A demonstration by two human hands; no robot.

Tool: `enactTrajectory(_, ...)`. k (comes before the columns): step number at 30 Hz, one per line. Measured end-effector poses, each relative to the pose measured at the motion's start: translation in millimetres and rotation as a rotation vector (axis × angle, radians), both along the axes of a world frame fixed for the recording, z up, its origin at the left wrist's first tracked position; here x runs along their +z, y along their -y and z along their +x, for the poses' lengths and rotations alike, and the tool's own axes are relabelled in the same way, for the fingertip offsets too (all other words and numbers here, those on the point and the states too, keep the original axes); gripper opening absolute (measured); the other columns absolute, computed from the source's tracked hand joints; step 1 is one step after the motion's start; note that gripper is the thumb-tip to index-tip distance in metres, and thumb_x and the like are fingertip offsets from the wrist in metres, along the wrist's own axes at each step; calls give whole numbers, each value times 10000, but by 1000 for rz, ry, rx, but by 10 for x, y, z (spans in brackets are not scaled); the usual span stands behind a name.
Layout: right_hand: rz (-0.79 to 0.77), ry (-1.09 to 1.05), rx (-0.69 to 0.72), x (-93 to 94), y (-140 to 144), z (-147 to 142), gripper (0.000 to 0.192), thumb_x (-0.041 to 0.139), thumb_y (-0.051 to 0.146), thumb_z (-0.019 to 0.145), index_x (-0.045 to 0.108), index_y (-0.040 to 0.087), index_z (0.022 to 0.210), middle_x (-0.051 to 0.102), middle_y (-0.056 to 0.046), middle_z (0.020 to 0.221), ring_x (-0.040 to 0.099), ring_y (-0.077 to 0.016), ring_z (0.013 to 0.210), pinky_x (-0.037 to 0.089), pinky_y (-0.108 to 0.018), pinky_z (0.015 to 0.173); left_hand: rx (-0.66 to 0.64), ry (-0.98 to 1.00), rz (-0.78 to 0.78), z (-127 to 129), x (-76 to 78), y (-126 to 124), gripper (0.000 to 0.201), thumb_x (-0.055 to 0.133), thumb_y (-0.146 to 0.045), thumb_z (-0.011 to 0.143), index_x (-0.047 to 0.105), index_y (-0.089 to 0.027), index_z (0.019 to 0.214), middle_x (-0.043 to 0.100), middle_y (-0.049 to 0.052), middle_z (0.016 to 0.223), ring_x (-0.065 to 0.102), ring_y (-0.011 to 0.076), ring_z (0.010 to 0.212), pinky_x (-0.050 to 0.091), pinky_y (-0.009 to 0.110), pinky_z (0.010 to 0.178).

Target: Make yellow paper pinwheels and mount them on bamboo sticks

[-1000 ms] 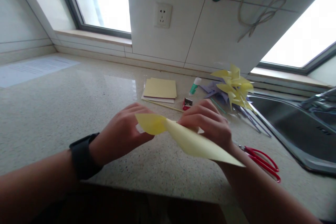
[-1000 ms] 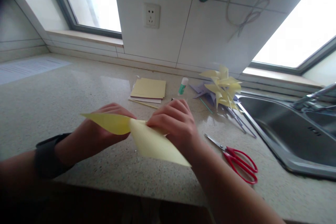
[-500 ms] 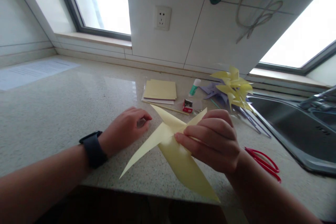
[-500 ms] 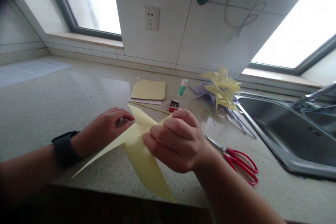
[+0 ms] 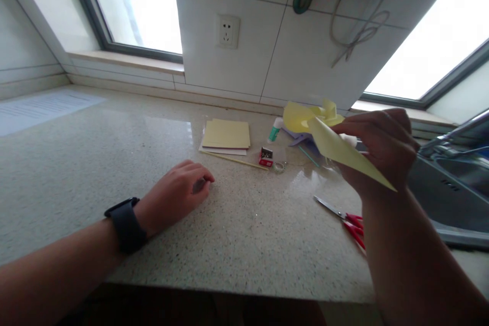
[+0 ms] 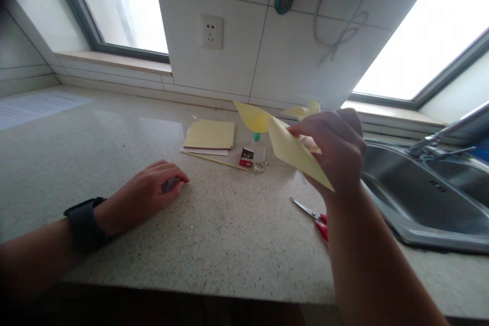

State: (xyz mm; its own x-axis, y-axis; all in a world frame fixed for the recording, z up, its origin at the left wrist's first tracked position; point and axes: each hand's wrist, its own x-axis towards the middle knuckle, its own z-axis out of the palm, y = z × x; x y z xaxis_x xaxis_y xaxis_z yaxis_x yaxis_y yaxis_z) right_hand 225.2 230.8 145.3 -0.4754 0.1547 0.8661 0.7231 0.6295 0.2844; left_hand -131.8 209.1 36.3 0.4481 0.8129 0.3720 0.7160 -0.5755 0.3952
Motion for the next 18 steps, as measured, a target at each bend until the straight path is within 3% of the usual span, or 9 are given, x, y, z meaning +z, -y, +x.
enactTrajectory(4,22,146,34,-2,-18,54,53,646,256,948,685,233,919,716,-63,832,602,-229,755,427,-427,761,-26,-37,16,23,17,2,118,557,-197,933,666,-202,976,692,49,961,597,224,956,487,403,887)
enactTrajectory(11,-70,137,40,-364,-23,120,109,729,178,865,692,243,945,721,-23,861,590,-209,771,441,-399,760,-66,-105,64,124,63,49,167,527,-217,976,664,-191,1069,689,73,1057,601,228,1022,495,434,948)
enactTrajectory(15,-99,103,54,-384,-2,167,129,729,161,854,695,239,951,728,-22,877,600,-206,771,443,-399,775,-116,-178,101,354,119,30,237,508,-186,988,659,-194,1171,692,84,1122,612,232,1068,490,442,986)
enactTrajectory(18,-133,79,75,-350,23,189,110,686,167,882,693,244,961,726,-27,876,604,-211,782,443,-406,778,-172,-224,150,623,172,-118,246,510,-174,993,659,-186,1188,703,89,1120,618,234,1083,483,434,988)
